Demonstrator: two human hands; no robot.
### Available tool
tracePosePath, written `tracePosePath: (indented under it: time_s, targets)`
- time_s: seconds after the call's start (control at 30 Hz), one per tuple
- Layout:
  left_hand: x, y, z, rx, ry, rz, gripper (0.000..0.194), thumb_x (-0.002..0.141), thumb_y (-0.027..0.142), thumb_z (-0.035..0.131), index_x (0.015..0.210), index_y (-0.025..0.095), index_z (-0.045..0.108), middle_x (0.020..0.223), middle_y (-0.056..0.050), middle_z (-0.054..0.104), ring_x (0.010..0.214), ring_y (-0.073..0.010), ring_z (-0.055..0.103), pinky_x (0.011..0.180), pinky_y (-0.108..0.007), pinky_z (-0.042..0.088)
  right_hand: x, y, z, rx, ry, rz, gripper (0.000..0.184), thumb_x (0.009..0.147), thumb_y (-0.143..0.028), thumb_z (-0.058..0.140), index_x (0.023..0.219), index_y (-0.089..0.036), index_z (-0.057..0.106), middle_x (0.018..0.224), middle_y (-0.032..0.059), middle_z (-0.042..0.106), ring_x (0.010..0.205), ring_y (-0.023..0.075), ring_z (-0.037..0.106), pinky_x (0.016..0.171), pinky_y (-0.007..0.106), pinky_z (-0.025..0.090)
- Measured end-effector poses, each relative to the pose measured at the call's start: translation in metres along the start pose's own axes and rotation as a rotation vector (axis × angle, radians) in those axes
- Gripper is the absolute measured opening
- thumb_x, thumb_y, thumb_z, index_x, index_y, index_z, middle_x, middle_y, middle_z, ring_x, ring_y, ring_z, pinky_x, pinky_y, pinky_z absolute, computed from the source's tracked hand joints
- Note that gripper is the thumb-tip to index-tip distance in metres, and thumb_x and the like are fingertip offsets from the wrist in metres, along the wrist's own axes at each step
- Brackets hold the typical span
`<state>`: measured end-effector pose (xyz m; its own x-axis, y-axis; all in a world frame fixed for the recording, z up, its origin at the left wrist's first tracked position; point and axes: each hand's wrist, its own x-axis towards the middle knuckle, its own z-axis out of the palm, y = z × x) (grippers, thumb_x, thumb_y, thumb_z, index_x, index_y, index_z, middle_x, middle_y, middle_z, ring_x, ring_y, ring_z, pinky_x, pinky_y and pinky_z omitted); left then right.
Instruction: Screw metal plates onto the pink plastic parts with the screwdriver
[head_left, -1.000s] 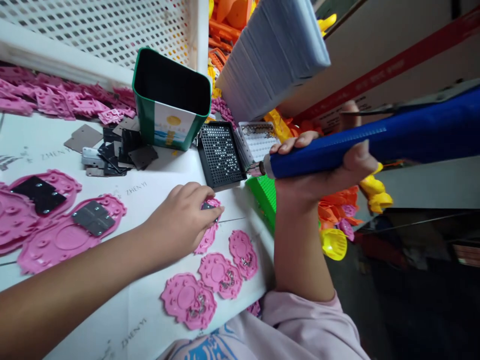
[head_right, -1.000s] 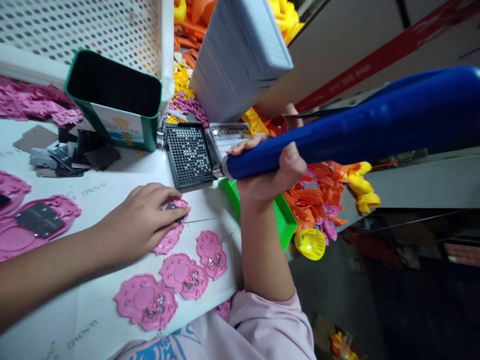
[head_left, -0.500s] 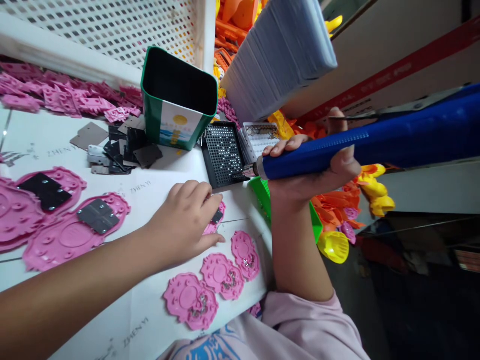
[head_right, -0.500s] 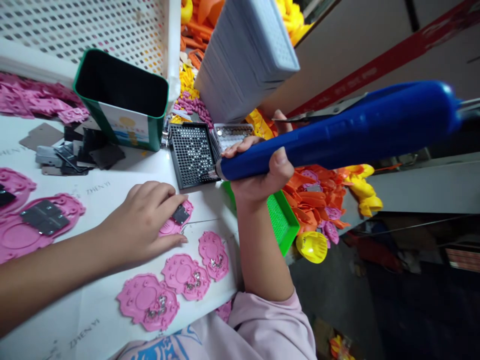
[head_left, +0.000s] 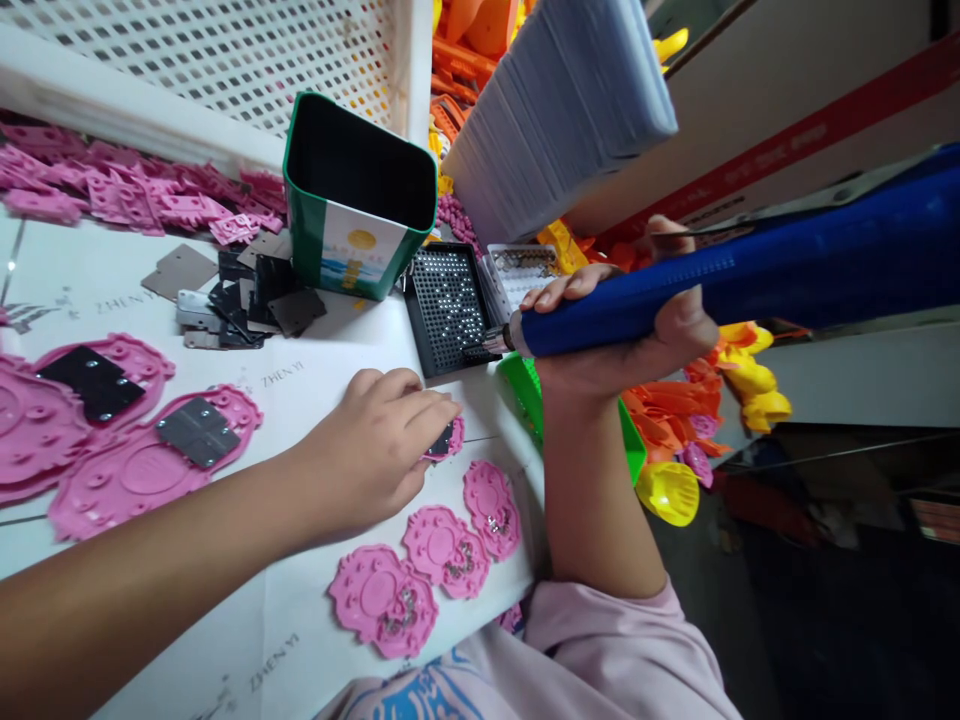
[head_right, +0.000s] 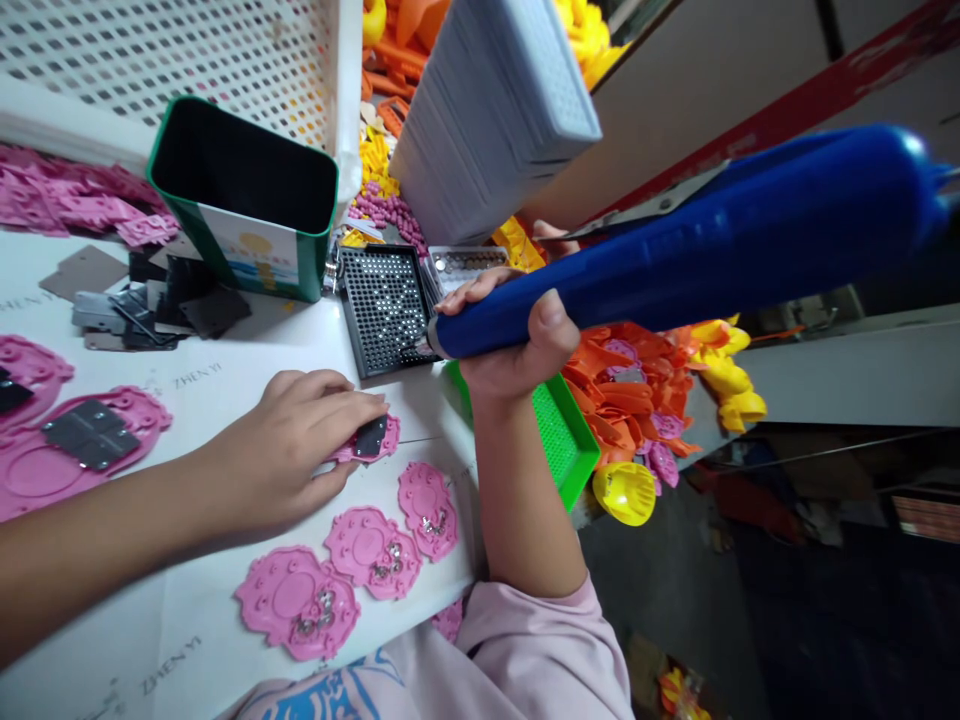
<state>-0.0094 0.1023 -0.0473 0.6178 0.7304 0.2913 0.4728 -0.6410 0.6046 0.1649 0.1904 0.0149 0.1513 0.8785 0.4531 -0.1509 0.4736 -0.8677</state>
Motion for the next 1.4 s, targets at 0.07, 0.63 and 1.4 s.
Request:
tracePosePath:
  time_s: [0.07,0.63,1.4]
  targets:
    - [0.001,0.001,0.0,0.05,0.007,-0.023,0.043,0.08,0.024,0.058,0.121,0.011,0.054,0.117,-0.012,0.061,0.105,-0.0305,0.047,0.086,-0.044,0.033,0.0,0.001,0.001,0.011,0.024,0.007,0.032,0.073,-0.046,0.045,0.098,-0.03,0.056,0.054,-0.0065,0.054,0.043,0.0125,0.052,0.045,0.026,0.045]
    - [0.006,0.005,-0.001,0.164,-0.058,-0.148,0.042,0.074,0.046,0.072,0.101,0.015,0.063,0.098,-0.009,0.059,0.095,-0.0301,0.048,0.078,-0.043,0.032,-0.038,-0.042,-0.014,0.141,-0.2,0.123,0.038,0.071,-0.052,0.054,0.101,-0.031,0.062,0.062,-0.0027,0.056,0.049,0.0155,0.055,0.051,0.035,0.051]
    - [0.008,0.007,-0.001,0.234,-0.069,-0.153,0.044,0.072,0.049,0.073,0.1,0.016,0.062,0.1,-0.008,0.06,0.096,-0.0302,0.049,0.077,-0.042,0.033,-0.057,-0.027,-0.012,0.14,-0.259,0.078,0.022,0.077,-0.048,0.059,0.094,-0.034,0.061,0.072,-0.003,0.059,0.059,0.0144,0.059,0.06,0.036,0.052]
